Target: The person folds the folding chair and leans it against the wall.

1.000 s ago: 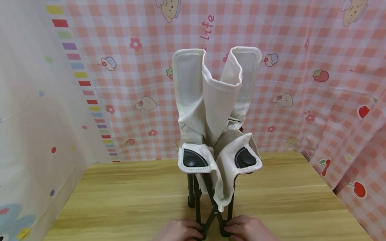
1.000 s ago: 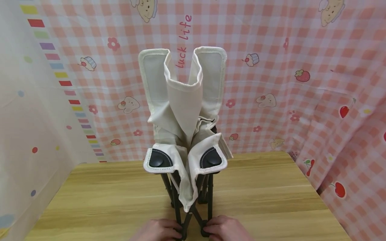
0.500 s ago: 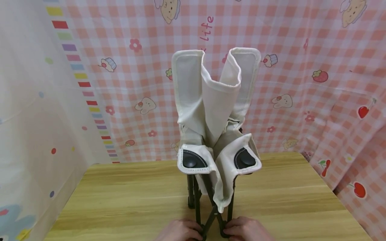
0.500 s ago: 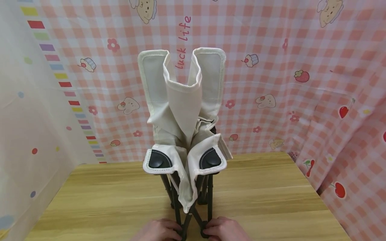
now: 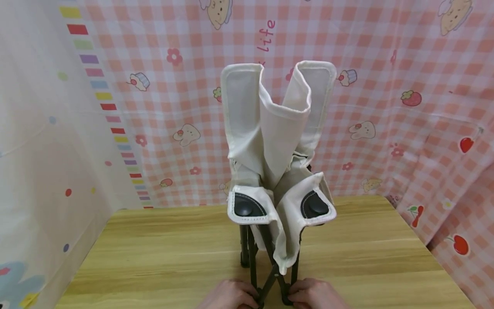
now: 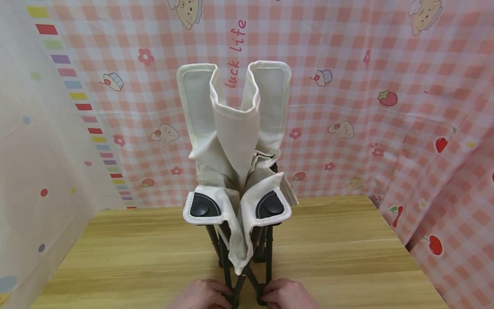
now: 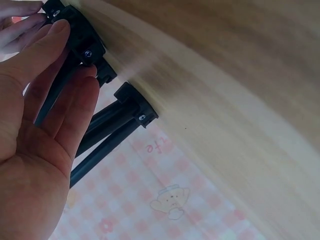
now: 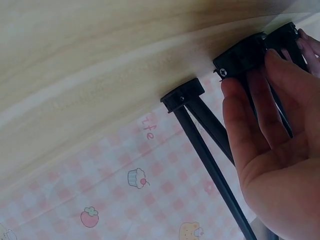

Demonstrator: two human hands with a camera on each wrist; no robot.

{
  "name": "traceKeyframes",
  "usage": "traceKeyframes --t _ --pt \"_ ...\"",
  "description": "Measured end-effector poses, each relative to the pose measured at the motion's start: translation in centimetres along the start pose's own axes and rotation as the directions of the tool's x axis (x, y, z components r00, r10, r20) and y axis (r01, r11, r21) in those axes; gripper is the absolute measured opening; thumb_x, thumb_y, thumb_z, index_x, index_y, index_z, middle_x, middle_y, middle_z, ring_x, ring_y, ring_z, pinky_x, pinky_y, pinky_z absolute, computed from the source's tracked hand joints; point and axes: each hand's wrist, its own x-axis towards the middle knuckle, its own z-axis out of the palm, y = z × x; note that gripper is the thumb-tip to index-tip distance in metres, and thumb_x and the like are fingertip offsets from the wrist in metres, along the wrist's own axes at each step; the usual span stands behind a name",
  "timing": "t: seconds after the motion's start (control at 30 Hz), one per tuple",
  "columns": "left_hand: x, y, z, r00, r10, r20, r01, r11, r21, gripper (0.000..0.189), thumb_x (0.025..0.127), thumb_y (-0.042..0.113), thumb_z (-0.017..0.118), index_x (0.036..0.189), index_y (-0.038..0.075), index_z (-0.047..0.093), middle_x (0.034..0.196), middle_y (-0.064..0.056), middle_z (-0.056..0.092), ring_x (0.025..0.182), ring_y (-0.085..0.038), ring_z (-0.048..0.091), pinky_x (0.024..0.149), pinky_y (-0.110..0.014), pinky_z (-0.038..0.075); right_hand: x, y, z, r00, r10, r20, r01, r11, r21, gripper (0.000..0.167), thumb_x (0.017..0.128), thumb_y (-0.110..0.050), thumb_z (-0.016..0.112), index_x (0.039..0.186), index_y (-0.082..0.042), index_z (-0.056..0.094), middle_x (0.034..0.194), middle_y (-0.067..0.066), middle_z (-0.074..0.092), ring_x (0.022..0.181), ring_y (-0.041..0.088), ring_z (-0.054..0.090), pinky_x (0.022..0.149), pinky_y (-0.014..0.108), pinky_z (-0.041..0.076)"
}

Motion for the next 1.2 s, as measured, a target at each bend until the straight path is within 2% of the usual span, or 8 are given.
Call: traceKeyframes --t 0.4,0.57,0.8,1.0,1.2 --pt "-0.1 -0.4 0.4 0.999 0.037 -0.04 -0.038 0.999 -0.038 0.008 0.093 0.02 0.078 0.094 0.022 0.085 0.104 0.008 0.081 0.094 0.003 0.073 0.08 0.0 0.051 0.2 -0.2 0.0 1.0 -0.002 -0.017 0.002 1.0 -0.025 0.019 0.078 -0.006 0.084 0.088 -0.022 0.085 0.092 -0.01 0.077 0.082 -0.001 0.069 0.066 0.005 0.051" --pt "0.1 -0.5 0.3 1.0 0.018 -0.019 -0.02 0.998 -0.065 0.009 0.093 0.017 0.078 0.095 0.021 0.085 0.104 0.007 0.082 0.095 0.003 0.073 0.08 0.0 0.051 0.4 0.0 0.0 1.0 0.0 -0.018 0.0 1.0 0.003 0.017 0.08 -0.005 0.083 0.088 -0.021 0.085 0.091 -0.009 0.077 0.082 -0.001 0.069 0.065 0.004 0.05" --pt "0.2 -1.3 1.0 0.996 0.059 -0.062 -0.063 0.996 -0.066 0.008 0.092 0.016 0.079 0.094 0.019 0.085 0.104 0.005 0.082 0.096 -0.001 0.074 0.08 -0.003 0.054 0.6 0.1 -0.2 1.0 -0.003 -0.021 0.004 0.998 0.06 0.013 0.082 -0.005 0.083 0.088 -0.017 0.085 0.091 -0.006 0.078 0.082 0.0 0.07 0.067 0.005 0.051" --pt "0.4 -0.8 0.4 0.998 0.037 -0.043 -0.04 0.997 -0.066 0.009 0.092 0.013 0.078 0.094 0.019 0.085 0.103 0.005 0.082 0.096 0.001 0.074 0.08 -0.001 0.052 0.9 0.1 -0.3 1.0 0.017 0.002 -0.017 0.996 0.086 0.01 0.086 -0.007 0.081 0.087 -0.016 0.085 0.089 -0.005 0.078 0.081 -0.002 0.069 0.067 0.005 0.051" --pt "0.6 -0.8 0.2 1.0 -0.003 -0.022 0.001 0.997 -0.079 0.012 0.092 0.011 0.078 0.095 0.019 0.085 0.104 0.006 0.082 0.096 0.002 0.073 0.08 0.0 0.052 1.1 0.2 -0.3 1.0 0.006 0.007 -0.006 0.999 0.043 0.01 0.085 -0.008 0.082 0.087 -0.017 0.085 0.089 -0.005 0.079 0.081 0.0 0.071 0.067 0.007 0.054"
